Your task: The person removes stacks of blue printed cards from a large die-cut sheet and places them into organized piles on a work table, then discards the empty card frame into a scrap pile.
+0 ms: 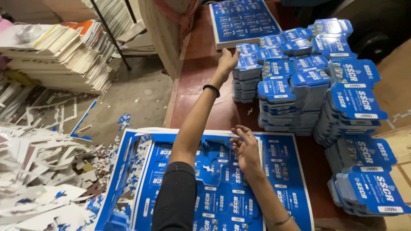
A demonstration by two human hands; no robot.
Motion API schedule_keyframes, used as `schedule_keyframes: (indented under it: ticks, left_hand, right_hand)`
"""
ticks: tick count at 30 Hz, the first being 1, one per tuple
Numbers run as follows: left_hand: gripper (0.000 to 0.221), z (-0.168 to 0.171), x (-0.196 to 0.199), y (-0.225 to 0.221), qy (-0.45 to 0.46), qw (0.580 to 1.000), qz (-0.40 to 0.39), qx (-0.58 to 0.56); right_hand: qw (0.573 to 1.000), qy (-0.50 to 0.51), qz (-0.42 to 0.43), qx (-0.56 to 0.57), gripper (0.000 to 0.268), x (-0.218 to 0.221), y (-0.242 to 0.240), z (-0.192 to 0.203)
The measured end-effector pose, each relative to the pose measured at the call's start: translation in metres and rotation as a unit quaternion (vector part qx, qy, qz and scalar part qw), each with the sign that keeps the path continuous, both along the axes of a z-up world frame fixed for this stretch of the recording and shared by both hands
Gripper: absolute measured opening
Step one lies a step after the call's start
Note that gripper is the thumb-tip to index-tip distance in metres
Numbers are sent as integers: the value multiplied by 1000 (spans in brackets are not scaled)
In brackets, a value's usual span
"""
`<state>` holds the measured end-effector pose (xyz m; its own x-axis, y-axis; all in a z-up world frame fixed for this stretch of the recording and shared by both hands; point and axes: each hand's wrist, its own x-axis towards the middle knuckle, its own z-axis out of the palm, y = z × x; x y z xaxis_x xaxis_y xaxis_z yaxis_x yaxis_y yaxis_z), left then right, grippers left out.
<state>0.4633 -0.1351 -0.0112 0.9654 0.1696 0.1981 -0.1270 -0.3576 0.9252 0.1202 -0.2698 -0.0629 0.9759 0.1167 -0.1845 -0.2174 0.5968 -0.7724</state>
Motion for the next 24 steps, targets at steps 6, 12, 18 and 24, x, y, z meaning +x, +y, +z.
schedule_keyframes:
  ticks: [6, 12, 18, 24]
  left_hand:
    - [51, -7, -95, 26, -54, 997, 41, -30]
    - [37, -67, -281, 72, 34, 989, -131, 57]
    - [36, -89, -387, 69, 44, 982, -111, 146]
    - [54, -84, -413, 37, 61, 963, -180, 191]
  right_hand:
    - [999, 4, -32, -10, 21, 10, -7, -11]
    - [986, -43, -125, -101, 9, 26, -25, -26]
    - [743, -255, -143, -603, 31, 14, -38, -17]
    - [588, -336, 29, -735, 76, 4, -12, -2]
